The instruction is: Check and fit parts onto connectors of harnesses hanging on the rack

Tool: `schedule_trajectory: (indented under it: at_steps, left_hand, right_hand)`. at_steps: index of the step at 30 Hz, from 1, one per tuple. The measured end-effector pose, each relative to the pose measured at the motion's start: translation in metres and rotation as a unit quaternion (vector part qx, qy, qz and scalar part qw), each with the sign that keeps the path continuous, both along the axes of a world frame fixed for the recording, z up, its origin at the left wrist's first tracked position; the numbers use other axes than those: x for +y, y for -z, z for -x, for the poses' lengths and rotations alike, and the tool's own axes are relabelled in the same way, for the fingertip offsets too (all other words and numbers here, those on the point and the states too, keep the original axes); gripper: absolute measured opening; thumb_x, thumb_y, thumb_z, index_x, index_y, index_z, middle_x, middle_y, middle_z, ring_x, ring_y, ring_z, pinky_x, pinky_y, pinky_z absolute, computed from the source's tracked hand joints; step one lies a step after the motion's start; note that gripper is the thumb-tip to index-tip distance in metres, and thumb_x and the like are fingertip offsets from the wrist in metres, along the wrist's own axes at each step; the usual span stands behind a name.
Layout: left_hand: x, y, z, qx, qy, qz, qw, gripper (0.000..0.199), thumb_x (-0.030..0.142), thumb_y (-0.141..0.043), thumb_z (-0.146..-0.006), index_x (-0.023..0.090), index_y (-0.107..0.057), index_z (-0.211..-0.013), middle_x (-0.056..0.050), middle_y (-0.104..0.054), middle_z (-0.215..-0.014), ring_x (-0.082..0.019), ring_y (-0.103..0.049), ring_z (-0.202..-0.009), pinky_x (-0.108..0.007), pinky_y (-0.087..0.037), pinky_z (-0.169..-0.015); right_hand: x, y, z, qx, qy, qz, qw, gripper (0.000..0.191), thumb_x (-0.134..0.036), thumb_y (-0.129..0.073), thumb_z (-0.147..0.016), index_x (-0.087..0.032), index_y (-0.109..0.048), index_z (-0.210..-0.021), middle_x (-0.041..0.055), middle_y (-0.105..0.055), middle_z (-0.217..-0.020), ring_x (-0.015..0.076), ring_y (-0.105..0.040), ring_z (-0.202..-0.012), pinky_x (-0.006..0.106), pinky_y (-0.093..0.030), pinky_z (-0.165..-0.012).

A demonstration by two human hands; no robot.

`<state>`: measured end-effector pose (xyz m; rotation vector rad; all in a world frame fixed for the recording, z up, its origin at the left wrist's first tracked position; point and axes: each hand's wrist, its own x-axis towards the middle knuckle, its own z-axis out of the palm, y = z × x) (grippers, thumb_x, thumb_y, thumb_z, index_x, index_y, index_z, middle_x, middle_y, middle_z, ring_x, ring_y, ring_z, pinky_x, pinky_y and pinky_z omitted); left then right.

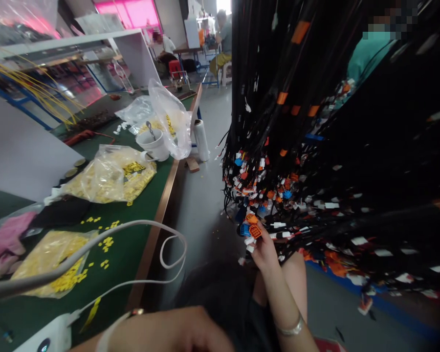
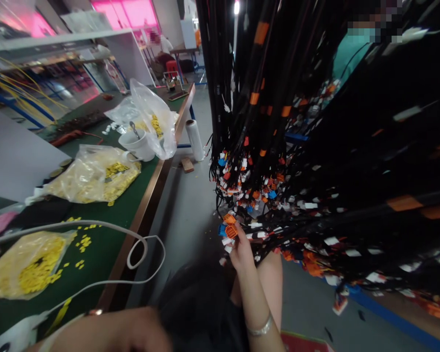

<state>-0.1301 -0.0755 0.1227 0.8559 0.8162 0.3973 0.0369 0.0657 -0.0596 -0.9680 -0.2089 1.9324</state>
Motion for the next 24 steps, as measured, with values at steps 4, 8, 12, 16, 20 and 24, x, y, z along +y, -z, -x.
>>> schedule_trajectory:
  at_steps: [4, 8, 12, 16, 20, 24]
  left_hand:
    - [0.021, 0.025, -0.051, -0.036, -0.096, 0.054, 0.993, 0.028, 0.038, -0.058, -0.082, 0.014, -0.064, -0.094, -0.002, -0.061, -0.072, -0.003, -0.038, -0.046, -0.018, -0.026, -0.045]
    - [0.057, 0.057, -0.068, -0.058, -0.265, 0.020, 0.962, 0.030, 0.040, -0.063, -0.076, 0.014, -0.055, -0.086, -0.001, -0.059, -0.067, -0.001, -0.031, -0.040, -0.018, -0.019, -0.041]
    - [0.086, 0.086, -0.072, 0.004, -0.374, -0.033, 0.927, 0.038, 0.044, -0.068, -0.069, 0.017, -0.046, -0.083, 0.001, -0.059, -0.063, -0.002, -0.035, -0.040, -0.016, -0.022, -0.040]
    - [0.096, 0.108, -0.070, 0.080, -0.382, -0.092, 0.916, 0.030, 0.038, -0.063, -0.073, 0.016, -0.049, -0.088, -0.001, -0.063, -0.066, -0.005, -0.041, -0.043, -0.017, -0.032, -0.041]
    - [0.098, 0.122, -0.063, 0.124, -0.368, -0.146, 0.910, 0.025, 0.029, -0.059, -0.076, 0.015, -0.055, -0.096, 0.000, -0.063, -0.067, -0.007, -0.047, -0.046, -0.018, -0.038, -0.045]
    - [0.099, 0.130, -0.060, 0.153, -0.358, -0.176, 0.904, 0.025, 0.025, -0.061, -0.074, 0.015, -0.056, -0.097, -0.001, -0.064, -0.070, -0.008, -0.053, -0.052, -0.018, -0.041, -0.049]
  right_hand:
    - [-0.001, 0.002, 0.000, 0.002, 0.005, 0.001, 1.000, 0.032, -0.034, -0.077, -0.061, -0.019, -0.068, -0.088, -0.0009, -0.070, -0.074, 0.0114, -0.059, -0.056, 0.020, -0.045, -0.044]
    - [-0.003, 0.000, 0.001, 0.014, 0.012, -0.017, 1.000, 0.026, -0.034, -0.074, -0.066, -0.020, -0.067, -0.087, -0.0005, -0.070, -0.079, 0.0131, -0.062, -0.063, 0.022, -0.049, -0.051]
    - [-0.003, -0.003, 0.000, 0.026, 0.002, -0.038, 0.999, 0.023, -0.035, -0.075, -0.063, -0.020, -0.066, -0.078, -0.0028, -0.066, -0.066, 0.0100, -0.055, -0.050, 0.020, -0.041, -0.041]
    - [-0.002, -0.003, -0.001, 0.021, 0.000, -0.029, 0.999, 0.026, -0.035, -0.075, -0.062, -0.019, -0.067, -0.081, -0.0015, -0.067, -0.069, 0.0127, -0.059, -0.056, 0.023, -0.047, -0.049]
    - [-0.001, -0.002, -0.001, 0.029, 0.010, -0.013, 0.999, 0.029, -0.034, -0.077, -0.060, -0.020, -0.067, -0.083, -0.0012, -0.070, -0.076, 0.0137, -0.062, -0.062, 0.023, -0.049, -0.056]
    - [0.000, 0.000, 0.000, 0.020, 0.016, -0.016, 1.000, 0.027, -0.034, -0.077, -0.061, -0.021, -0.067, -0.082, -0.0024, -0.069, -0.073, 0.0132, -0.061, -0.061, 0.023, -0.049, -0.055]
